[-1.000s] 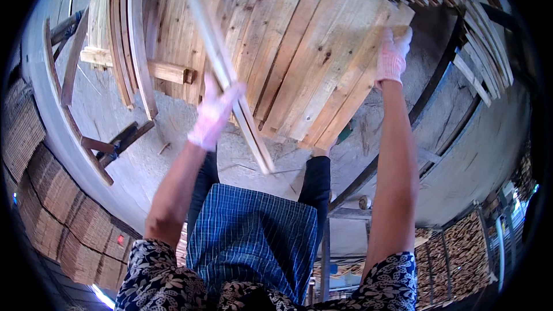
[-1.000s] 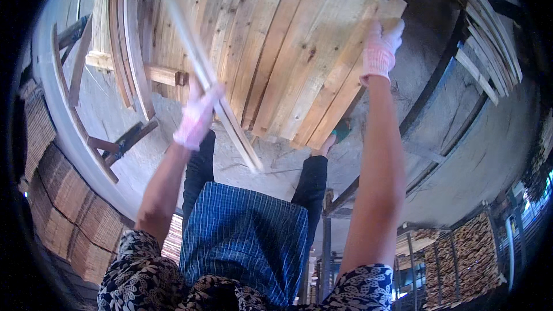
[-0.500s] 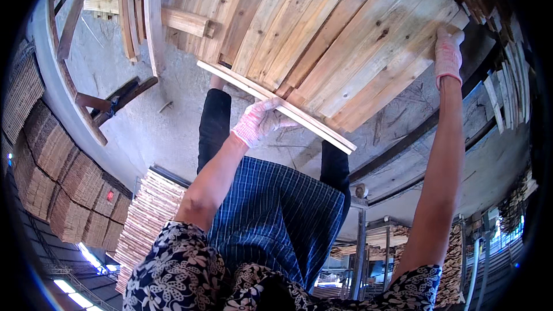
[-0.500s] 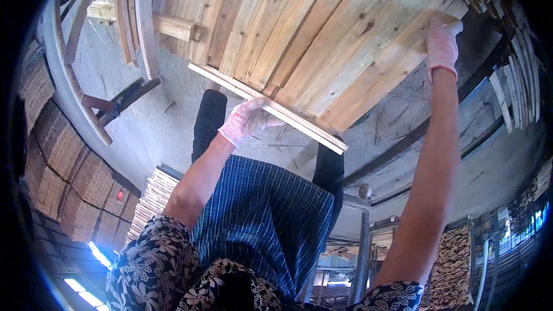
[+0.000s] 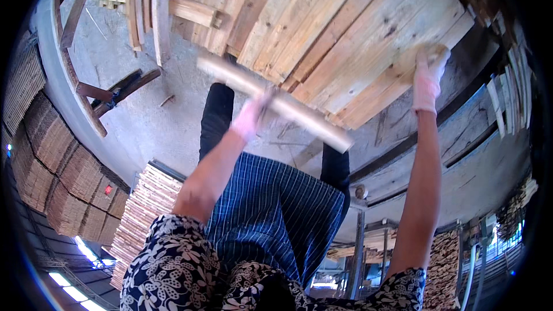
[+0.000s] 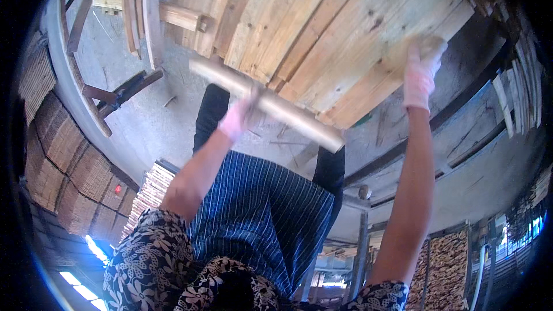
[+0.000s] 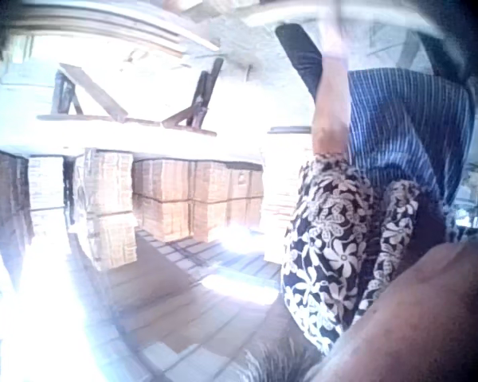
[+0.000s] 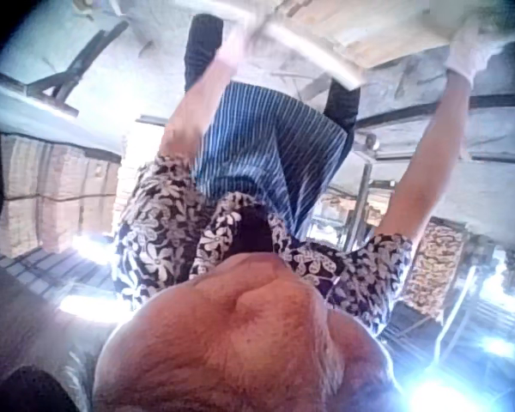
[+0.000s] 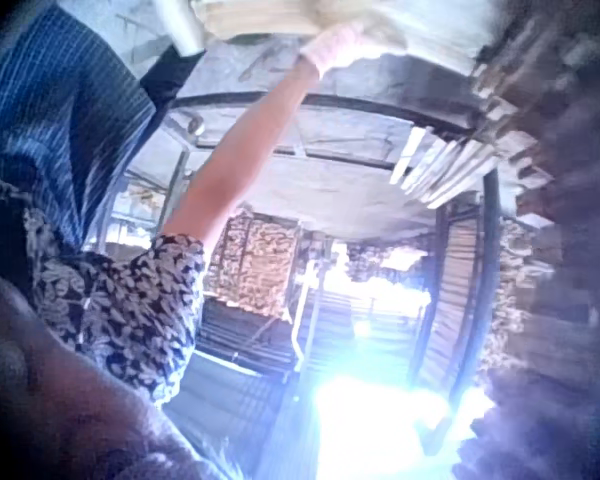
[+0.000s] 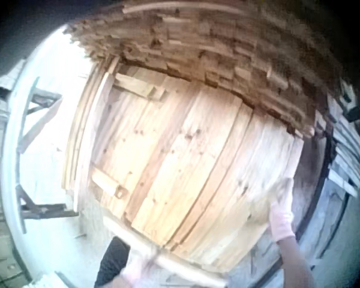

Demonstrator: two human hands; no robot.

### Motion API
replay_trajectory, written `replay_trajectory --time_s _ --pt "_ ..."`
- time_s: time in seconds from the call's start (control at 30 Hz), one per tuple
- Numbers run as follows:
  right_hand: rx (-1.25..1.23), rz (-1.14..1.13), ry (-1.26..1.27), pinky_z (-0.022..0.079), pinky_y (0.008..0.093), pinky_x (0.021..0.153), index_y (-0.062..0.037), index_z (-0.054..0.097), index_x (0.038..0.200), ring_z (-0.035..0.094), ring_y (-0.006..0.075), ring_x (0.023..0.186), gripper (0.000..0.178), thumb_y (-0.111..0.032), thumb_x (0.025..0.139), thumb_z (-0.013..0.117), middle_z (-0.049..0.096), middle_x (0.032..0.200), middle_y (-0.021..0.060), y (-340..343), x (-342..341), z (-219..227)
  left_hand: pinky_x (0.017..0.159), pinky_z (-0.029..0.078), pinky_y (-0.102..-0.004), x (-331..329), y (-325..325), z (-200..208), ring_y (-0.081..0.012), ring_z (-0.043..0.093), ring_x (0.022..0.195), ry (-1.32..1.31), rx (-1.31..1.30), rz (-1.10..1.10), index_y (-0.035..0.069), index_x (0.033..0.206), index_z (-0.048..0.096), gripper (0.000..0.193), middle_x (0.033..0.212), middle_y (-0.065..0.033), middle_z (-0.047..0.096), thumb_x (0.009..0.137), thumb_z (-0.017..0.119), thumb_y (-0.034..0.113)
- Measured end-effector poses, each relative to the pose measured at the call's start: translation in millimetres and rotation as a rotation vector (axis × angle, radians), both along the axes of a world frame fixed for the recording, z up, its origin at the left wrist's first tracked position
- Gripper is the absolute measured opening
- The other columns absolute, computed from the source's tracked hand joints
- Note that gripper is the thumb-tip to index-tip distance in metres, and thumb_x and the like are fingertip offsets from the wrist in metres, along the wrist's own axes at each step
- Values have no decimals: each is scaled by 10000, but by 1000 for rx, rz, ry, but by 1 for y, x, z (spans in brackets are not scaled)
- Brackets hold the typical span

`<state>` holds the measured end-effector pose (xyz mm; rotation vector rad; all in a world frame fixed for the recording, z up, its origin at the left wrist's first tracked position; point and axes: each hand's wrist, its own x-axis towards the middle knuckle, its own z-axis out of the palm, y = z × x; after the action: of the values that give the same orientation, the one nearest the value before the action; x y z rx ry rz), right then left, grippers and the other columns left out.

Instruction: The person lifts bundles of wooden planks from a pile on the floor and stacks them onto a wooden rack. They wear pink gloves and repeatedly pick up, carry, and arrange the wood pieces to build a neat stack.

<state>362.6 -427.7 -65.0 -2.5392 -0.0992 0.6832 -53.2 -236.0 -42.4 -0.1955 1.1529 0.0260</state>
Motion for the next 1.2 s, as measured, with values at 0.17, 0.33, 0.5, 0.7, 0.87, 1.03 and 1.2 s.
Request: replay_trajectory --time_s 0.17,0.33,0.5,0.7,0.87,1.03,1.2 --pt "6 38 -122 413 472 1077 -102 251 1568 478 497 1266 863 -473 909 667 373 1451 353 9 3 -1 902 491 -759 26 5 -6 -396 603 1157 49 97 -118 43 1236 559 327 1257 -152 590 969 674 192" --pt "98 538 -199 489 464 1014 -124 460 1458 561 422 1159 632 -265 892 704 521 1328 224 17 -67 53 915 492 -758 -26 -32 4 -364 623 1114 84 51 -116 66 1131 586 246 1120 -120 615 948 701 183" --pt "-28 461 -28 477 491 1020 -138 445 1476 527 465 1219 664 -235 872 705 463 1424 242 -38 -152 67 1010 482 -673 -40 -64 15 -433 524 1270 13 21 -132 48 1303 469 567 1328 -216 535 883 772 279" --pt "57 128 124 460 503 1027 -92 247 1555 494 477 1262 779 -206 903 656 427 1452 273 -49 -153 31 1004 469 -666 46 -66 -9 -414 521 1259 9 161 -187 36 1363 459 606 1388 -207 493 905 733 323" --pt "78 497 -136 482 487 967 -77 464 1413 558 418 1106 631 -236 855 710 499 1323 241 -50 -171 83 1021 480 -622 14 -80 40 -394 550 1235 33 148 -254 0 1329 492 590 1340 -236 525 903 719 339" --pt "297 693 470 509 498 968 -171 248 1577 574 443 1179 838 -436 902 669 421 1427 240 -47 -230 172 1044 499 -478 63 -94 125 -296 595 1205 -94 -7 -394 64 1304 546 504 1226 -108 630 877 753 234" --pt "535 226 487 502 467 985 -166 220 1594 558 470 1184 884 -277 883 733 496 1335 267 -101 -212 182 1088 450 -390 148 -105 157 -263 537 1280 -169 183 -966 37 1488 375 747 1374 -134 550 880 778 194"
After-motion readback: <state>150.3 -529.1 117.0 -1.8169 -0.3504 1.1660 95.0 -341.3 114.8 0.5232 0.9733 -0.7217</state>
